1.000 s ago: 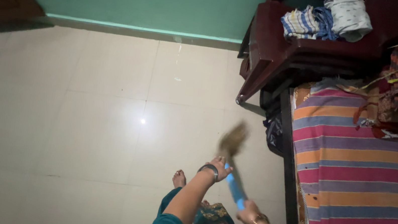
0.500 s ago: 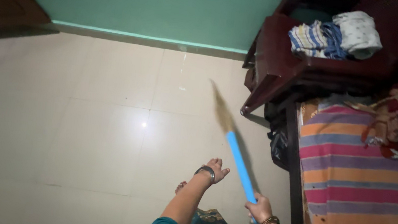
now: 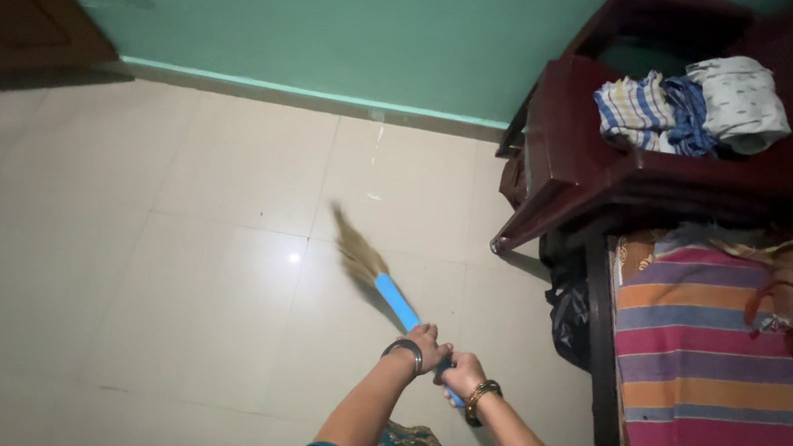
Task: The person sweeps the tiled floor using a broom, moving dust from near a bed and a dark cabinet towards a doorway.
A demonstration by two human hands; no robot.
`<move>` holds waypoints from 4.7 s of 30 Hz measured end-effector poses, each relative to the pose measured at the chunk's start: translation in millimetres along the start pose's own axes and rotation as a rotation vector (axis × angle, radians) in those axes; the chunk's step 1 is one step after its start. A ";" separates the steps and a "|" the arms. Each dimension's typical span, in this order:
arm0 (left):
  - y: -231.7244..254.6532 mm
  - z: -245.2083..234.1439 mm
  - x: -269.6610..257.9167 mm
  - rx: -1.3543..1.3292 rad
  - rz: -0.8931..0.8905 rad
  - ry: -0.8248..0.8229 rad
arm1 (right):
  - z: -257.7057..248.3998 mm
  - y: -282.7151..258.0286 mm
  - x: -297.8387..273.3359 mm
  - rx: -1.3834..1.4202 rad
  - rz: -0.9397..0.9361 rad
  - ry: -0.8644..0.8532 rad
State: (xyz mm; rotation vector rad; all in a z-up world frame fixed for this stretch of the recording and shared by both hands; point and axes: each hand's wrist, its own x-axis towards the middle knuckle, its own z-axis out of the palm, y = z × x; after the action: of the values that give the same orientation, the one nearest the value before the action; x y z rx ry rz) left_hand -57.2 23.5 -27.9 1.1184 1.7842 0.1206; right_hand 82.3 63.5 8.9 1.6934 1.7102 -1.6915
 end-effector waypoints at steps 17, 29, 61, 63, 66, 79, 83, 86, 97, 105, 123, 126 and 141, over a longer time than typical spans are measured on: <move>-6.2 -50.4 7.5 -0.103 0.023 0.011 | -45.7 -12.7 55.1 -0.148 0.100 0.274; 7.9 -86.0 15.8 -0.155 -0.029 0.095 | -77.4 -58.2 64.9 0.025 -0.007 0.132; 78.8 -117.6 64.4 -0.131 -0.053 0.110 | -150.9 -84.4 129.0 -0.325 0.028 0.234; 80.2 -119.0 71.6 -0.148 -0.069 0.109 | -145.3 -89.5 136.8 -0.452 -0.003 0.204; 82.4 -110.8 82.1 -0.137 -0.059 0.121 | -144.9 -89.3 141.7 -0.410 -0.019 0.138; 98.9 -131.4 103.6 -0.114 0.019 0.104 | -189.4 -83.7 141.8 -0.213 -0.009 0.351; 92.3 -149.6 103.2 -0.106 -0.008 0.092 | -187.6 -112.9 164.4 -0.255 0.068 0.250; 87.1 -160.8 105.2 -0.077 -0.032 0.052 | -189.6 -124.7 171.1 -0.189 -0.024 0.143; 53.1 -196.5 120.6 -0.158 -0.038 0.088 | -182.7 -164.9 191.4 0.057 0.001 0.393; 0.9 -182.7 173.5 -0.329 0.001 0.246 | -123.2 -245.7 256.3 -0.277 0.032 0.217; 28.9 -178.5 187.1 -1.607 -0.057 0.223 | -55.2 -228.9 239.5 0.193 -0.047 0.234; 12.3 -177.7 182.0 -1.749 -0.199 0.243 | -29.6 -230.1 242.5 0.213 -0.042 0.078; 47.3 -185.1 172.7 -1.964 -0.142 0.156 | -75.6 -211.9 216.9 -0.184 -0.393 0.230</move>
State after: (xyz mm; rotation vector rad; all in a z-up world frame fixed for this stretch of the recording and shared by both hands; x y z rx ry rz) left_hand -185.5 246.9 -26.4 -0.4691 0.9796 1.4750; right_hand -111.7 307.0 -17.6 1.5972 2.3543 -1.4604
